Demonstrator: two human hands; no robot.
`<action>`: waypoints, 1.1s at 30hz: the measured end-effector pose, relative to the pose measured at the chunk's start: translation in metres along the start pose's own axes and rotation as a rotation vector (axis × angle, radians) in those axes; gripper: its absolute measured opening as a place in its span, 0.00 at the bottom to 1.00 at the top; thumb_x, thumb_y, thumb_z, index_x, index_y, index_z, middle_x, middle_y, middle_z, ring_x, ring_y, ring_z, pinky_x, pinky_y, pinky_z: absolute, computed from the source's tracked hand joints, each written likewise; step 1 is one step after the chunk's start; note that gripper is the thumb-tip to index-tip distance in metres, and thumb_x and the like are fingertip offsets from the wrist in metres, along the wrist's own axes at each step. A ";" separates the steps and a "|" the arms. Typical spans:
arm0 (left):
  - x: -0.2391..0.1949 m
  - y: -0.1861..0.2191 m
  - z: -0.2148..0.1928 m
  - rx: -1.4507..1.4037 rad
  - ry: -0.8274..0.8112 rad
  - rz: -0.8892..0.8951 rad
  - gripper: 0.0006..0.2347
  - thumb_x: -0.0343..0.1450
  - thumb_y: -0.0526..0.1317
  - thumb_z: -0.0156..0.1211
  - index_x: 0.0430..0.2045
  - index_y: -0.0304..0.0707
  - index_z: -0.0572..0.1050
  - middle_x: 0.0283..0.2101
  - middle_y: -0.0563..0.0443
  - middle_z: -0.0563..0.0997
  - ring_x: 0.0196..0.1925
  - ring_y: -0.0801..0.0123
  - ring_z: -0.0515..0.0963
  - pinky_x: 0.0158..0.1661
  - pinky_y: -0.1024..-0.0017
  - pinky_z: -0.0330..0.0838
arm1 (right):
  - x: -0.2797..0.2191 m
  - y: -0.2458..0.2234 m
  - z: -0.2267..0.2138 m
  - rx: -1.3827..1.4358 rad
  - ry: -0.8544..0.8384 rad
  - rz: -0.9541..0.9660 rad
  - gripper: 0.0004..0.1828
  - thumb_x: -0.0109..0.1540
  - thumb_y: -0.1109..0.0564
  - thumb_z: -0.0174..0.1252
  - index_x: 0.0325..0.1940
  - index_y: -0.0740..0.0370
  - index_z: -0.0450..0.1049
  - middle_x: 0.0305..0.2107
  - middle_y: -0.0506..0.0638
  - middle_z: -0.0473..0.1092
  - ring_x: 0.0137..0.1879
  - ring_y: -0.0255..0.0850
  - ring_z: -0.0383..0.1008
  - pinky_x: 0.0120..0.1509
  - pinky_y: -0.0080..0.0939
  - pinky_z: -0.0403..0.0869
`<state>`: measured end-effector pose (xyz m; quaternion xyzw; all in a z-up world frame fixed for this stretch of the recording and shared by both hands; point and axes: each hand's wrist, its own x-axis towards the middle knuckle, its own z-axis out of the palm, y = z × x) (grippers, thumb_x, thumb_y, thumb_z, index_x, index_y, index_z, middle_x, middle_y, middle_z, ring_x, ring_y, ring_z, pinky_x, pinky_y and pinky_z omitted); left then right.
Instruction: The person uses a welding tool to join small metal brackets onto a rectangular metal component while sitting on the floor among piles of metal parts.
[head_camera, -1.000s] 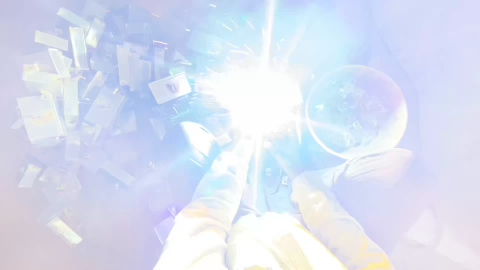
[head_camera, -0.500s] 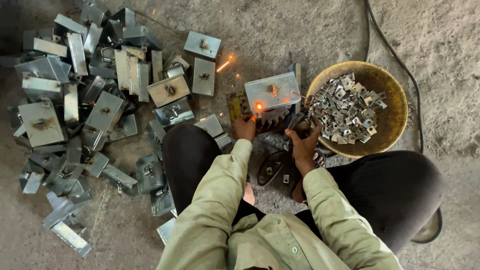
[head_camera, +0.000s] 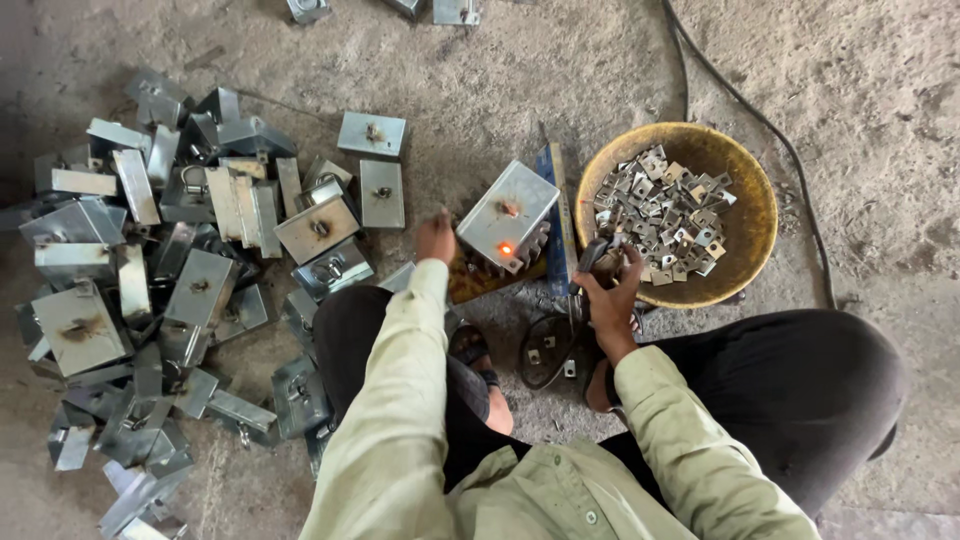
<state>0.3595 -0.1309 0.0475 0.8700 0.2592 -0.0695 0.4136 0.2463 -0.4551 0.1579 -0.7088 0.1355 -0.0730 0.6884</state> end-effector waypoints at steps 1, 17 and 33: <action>-0.010 -0.010 0.013 -0.049 0.148 0.085 0.25 0.78 0.57 0.43 0.41 0.30 0.79 0.43 0.26 0.81 0.48 0.34 0.79 0.51 0.48 0.70 | 0.001 0.000 -0.002 0.036 0.002 0.054 0.50 0.52 0.62 0.70 0.72 0.62 0.50 0.54 0.59 0.62 0.56 0.45 0.71 0.57 0.43 0.74; -0.049 -0.017 0.063 -0.905 0.307 -0.069 0.16 0.76 0.46 0.58 0.50 0.31 0.75 0.44 0.45 0.82 0.45 0.57 0.80 0.47 0.57 0.73 | 0.002 -0.010 -0.014 0.156 0.080 -0.011 0.45 0.53 0.65 0.70 0.69 0.62 0.53 0.48 0.53 0.66 0.51 0.40 0.70 0.55 0.40 0.73; -0.103 0.062 0.079 -1.225 -0.433 -0.121 0.11 0.73 0.34 0.59 0.49 0.30 0.77 0.41 0.49 0.80 0.42 0.65 0.78 0.36 0.62 0.74 | 0.009 0.005 -0.026 -0.055 0.176 -0.159 0.46 0.53 0.63 0.72 0.70 0.66 0.54 0.55 0.57 0.62 0.59 0.46 0.67 0.65 0.44 0.69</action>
